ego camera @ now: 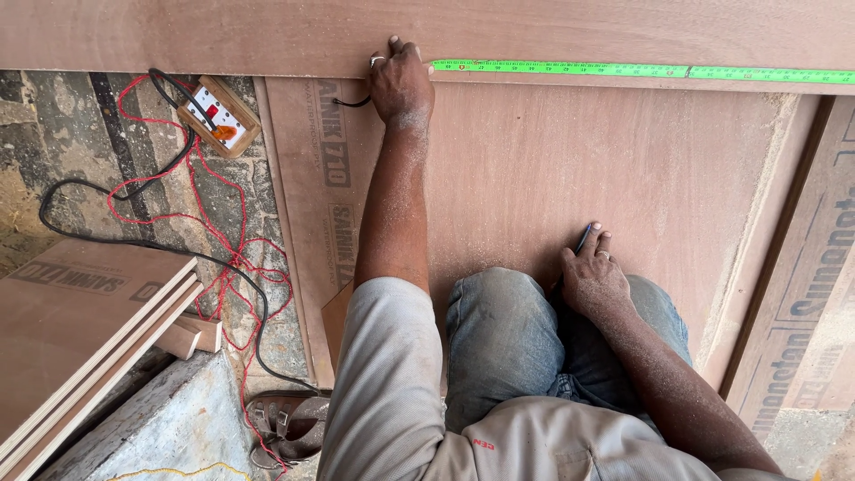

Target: Measuring and marking a large piece of plywood with a tape measure and pen in a workshop environment.

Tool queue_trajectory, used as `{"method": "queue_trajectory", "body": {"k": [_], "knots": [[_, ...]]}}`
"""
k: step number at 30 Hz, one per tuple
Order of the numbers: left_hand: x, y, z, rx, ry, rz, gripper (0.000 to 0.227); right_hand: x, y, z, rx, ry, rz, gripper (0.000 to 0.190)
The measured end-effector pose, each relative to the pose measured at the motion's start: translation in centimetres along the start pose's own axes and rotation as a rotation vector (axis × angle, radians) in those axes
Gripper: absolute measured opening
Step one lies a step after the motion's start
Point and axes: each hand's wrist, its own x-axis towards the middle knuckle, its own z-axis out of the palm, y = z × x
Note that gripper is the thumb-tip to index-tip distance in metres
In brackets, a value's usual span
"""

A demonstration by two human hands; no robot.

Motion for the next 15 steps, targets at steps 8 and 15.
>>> {"method": "queue_trajectory", "body": {"k": [8,15], "knots": [[0.1,0.2,-0.5,-0.004,-0.039,-0.027,0.041,0.1,0.0,0.1,0.007,0.0,0.002,0.039],[0.5,-0.3,0.9,-0.004,0.017,0.002,0.034,0.0,0.1,0.1,-0.01,0.019,-0.011,0.037]]}}
